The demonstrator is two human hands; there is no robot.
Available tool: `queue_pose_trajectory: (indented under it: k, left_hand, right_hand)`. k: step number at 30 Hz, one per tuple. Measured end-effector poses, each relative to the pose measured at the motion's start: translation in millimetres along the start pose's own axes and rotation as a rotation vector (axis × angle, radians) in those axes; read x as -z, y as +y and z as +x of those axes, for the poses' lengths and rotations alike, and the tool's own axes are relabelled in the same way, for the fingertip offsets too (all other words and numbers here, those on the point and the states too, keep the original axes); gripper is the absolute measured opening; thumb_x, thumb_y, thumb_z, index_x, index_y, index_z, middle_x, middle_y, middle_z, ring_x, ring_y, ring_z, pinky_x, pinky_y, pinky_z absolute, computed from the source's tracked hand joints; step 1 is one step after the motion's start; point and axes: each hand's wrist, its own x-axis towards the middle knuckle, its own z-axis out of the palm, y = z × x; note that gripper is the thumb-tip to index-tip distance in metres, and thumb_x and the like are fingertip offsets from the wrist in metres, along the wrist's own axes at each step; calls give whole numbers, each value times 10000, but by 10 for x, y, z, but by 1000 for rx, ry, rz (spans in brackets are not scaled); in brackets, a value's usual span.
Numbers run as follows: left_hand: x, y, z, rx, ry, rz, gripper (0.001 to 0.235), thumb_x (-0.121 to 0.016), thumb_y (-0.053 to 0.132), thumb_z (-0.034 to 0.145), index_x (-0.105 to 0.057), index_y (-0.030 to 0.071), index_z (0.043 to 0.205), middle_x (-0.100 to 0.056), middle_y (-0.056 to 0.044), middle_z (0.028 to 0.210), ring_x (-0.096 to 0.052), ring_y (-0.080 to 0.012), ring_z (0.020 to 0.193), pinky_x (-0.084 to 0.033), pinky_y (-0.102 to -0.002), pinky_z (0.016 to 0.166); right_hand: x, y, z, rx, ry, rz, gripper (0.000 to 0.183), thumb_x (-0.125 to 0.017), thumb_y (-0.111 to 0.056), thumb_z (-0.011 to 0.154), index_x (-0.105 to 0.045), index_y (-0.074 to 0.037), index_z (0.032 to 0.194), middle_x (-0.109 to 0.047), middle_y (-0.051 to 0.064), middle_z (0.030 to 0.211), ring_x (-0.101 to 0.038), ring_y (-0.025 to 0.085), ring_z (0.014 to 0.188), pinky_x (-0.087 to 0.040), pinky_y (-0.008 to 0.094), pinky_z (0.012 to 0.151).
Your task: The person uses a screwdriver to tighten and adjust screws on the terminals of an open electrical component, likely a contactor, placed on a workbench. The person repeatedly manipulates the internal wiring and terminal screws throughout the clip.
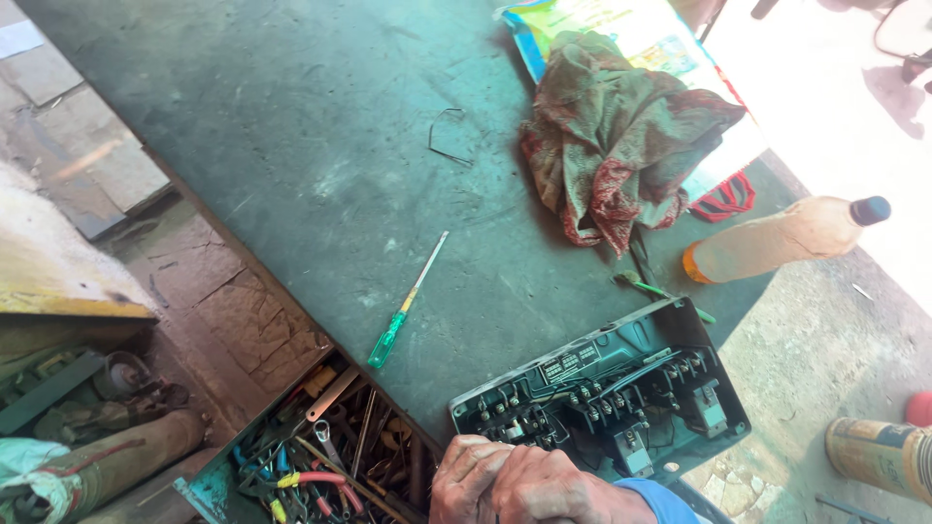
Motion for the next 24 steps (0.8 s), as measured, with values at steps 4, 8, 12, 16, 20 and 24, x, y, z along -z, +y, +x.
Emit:
queue_pose_trajectory:
  k: [4,8,12,16,20,24]
  left_hand:
    - [-36,-13,-30,25,28,27,302,-828,77,706,-772,16,996,-761,-98,981,-722,-245,912,-598,-349,807]
    - [-56,-18,-44,29,83,64,318,-836,89,710,-764,48,1017,-743,-87,1012,-713,-242,957,-595,-352,837]
    - [40,67,-21,48,20,134,354,-800,104,792,-717,62,1134,-689,-113,1127,-655,-306,1051,-542,-410,928]
    - [99,167,-1,148,-55,154,449,-799,166,818,-666,60,1233,-640,-136,1213,-601,-350,1117,-496,-449,976]
    - [89,156,-11,187,-41,101,483,-800,192,859,-634,58,1292,-630,-132,1266,-595,-337,1175,-497,-440,1023]
    - [65,150,-20,238,-40,93,582,-858,300,817,-639,67,1303,-642,-108,1251,-604,-310,1170,-512,-415,1026]
  right_hand:
    - [-40,22,-72,-81,27,1,310,-524,-157,1106,-493,-21,829,-566,127,757,-640,331,710,-484,375,668]
    - [-56,101,-225,-117,50,-49,201,-542,-97,1022,-576,-14,843,-641,126,780,-690,325,764,-534,392,746]
    - [-77,100,-272,-74,127,-237,82,-577,-47,866,-641,-32,818,-683,116,793,-713,318,839,-565,401,821]
    - [-68,58,-213,-51,188,-258,122,-570,-39,724,-664,-11,796,-669,112,745,-696,307,779,-561,411,780]
    - [-78,50,-166,-87,254,-72,108,-571,-19,656,-623,28,738,-578,90,600,-548,220,506,-469,378,550]
    - [-79,-58,-149,-6,320,-98,97,-563,-82,786,-593,11,784,-560,99,623,-524,230,506,-451,390,556]
